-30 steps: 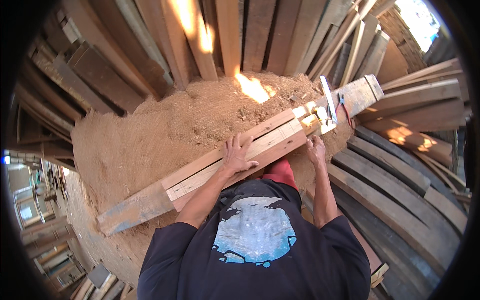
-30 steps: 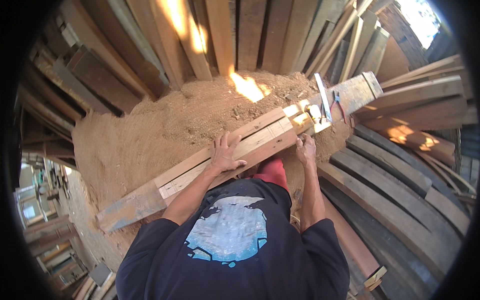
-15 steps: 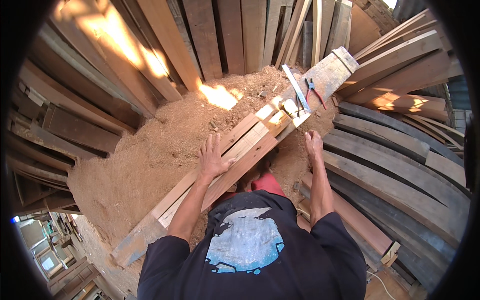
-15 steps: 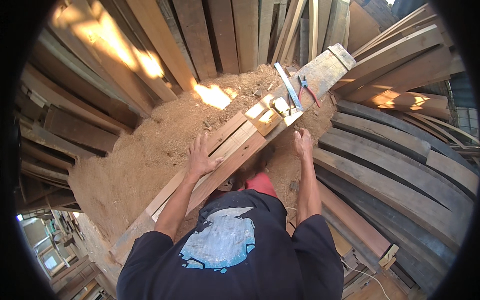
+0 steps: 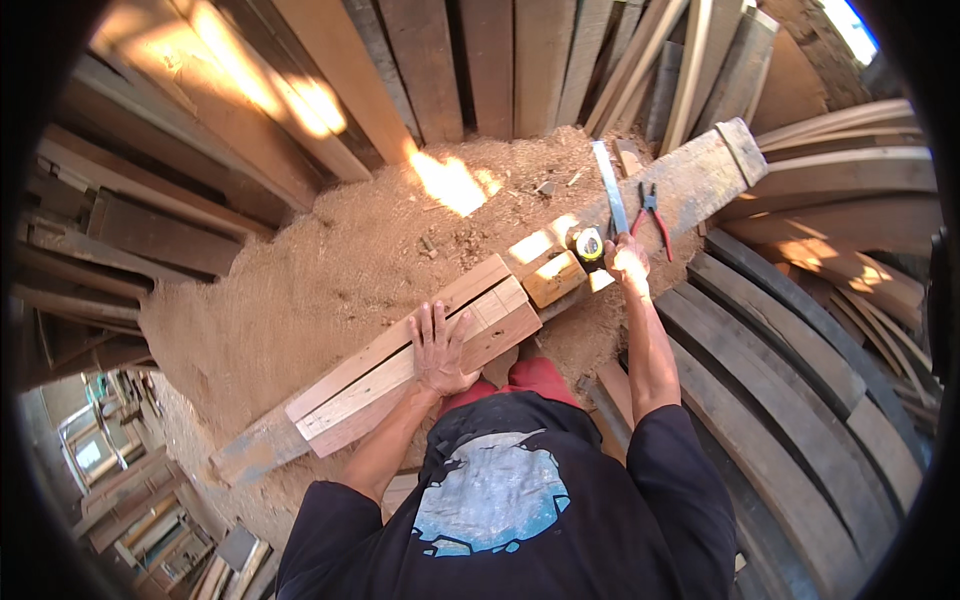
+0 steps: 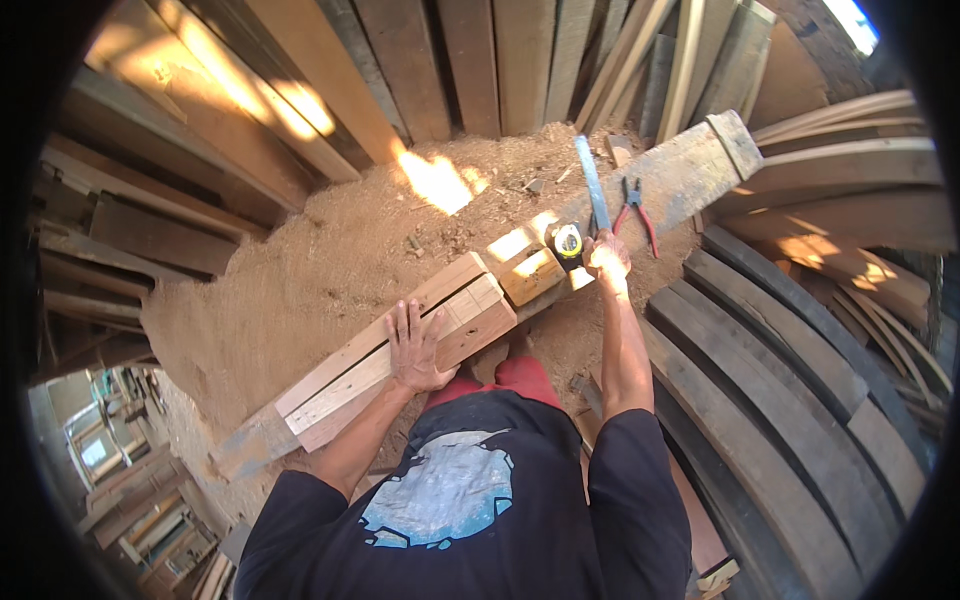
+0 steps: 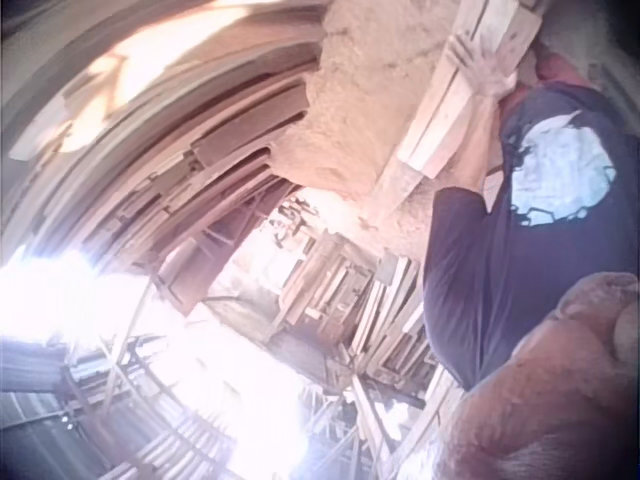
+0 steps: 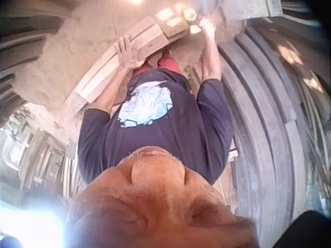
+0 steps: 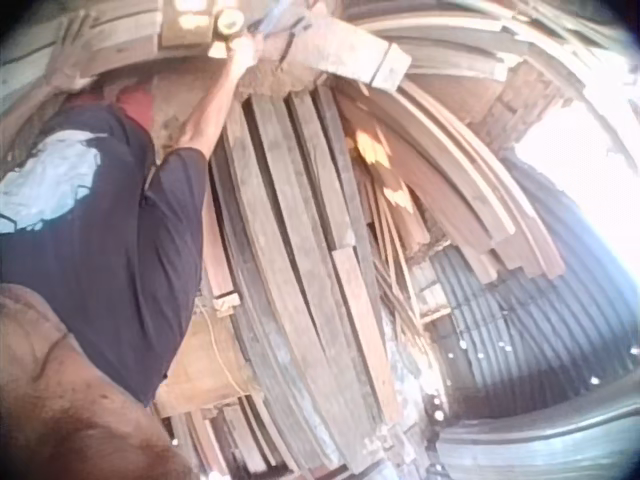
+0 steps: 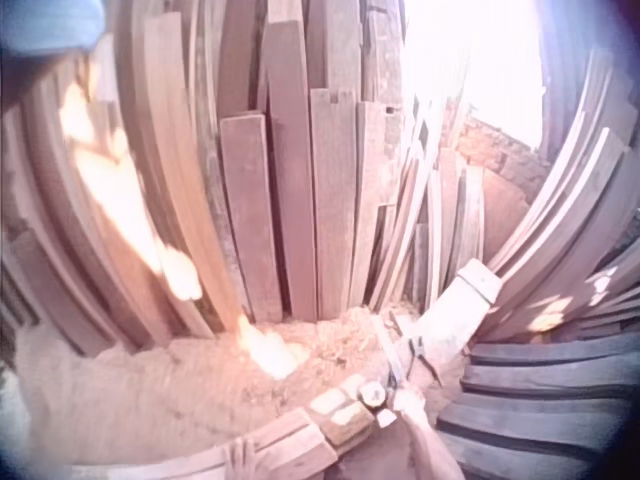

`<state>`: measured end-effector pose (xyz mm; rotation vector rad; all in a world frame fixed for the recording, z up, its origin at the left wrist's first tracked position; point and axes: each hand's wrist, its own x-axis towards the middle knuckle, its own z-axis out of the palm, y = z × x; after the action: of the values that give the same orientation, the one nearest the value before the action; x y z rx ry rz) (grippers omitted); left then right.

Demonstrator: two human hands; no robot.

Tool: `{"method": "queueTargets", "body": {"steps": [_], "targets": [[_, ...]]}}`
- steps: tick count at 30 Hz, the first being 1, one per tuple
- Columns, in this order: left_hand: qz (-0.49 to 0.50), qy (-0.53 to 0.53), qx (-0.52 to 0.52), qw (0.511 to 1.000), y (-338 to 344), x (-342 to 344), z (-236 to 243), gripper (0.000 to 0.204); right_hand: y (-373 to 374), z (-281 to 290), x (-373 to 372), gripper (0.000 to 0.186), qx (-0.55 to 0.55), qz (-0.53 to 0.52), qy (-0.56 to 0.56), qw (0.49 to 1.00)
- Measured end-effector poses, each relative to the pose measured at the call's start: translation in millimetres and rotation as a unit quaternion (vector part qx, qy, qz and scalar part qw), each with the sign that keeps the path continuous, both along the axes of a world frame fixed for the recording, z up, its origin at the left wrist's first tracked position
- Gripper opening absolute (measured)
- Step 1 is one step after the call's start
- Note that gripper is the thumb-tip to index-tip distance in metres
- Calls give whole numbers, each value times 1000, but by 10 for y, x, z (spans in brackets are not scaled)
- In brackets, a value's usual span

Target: The person measures and marks a piece of wood using a try square and a pencil. They then use a sanding block to smooth the edges of the wood. Finally, they pick up another piece of wood and place it on the workbench.

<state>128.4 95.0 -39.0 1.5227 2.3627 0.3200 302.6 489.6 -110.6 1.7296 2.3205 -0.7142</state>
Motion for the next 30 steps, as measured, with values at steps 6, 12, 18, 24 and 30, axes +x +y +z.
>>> {"method": "queueTargets", "body": {"steps": [6, 12, 18, 24, 30], "targets": [[7, -20, -54, 998, 4, -24, 14, 126, 151, -377, 100, 20, 96, 208, 8, 973], [17, -51, -98, 994, 24, -27, 75, 127, 258, -645, 667, 33, -19, -48, 120, 991], [14, -78, -106, 991, -12, -51, -18, 125, 49, -178, 547, 83, -34, -151, -57, 986], [22, -94, -84, 992, -27, -53, -17, 122, 102, -347, 606, 77, -45, -145, -18, 988], [13, -82, -62, 995, -66, -73, -52, 122, 123, -366, 905, 38, -176, -240, 216, 930]]}}
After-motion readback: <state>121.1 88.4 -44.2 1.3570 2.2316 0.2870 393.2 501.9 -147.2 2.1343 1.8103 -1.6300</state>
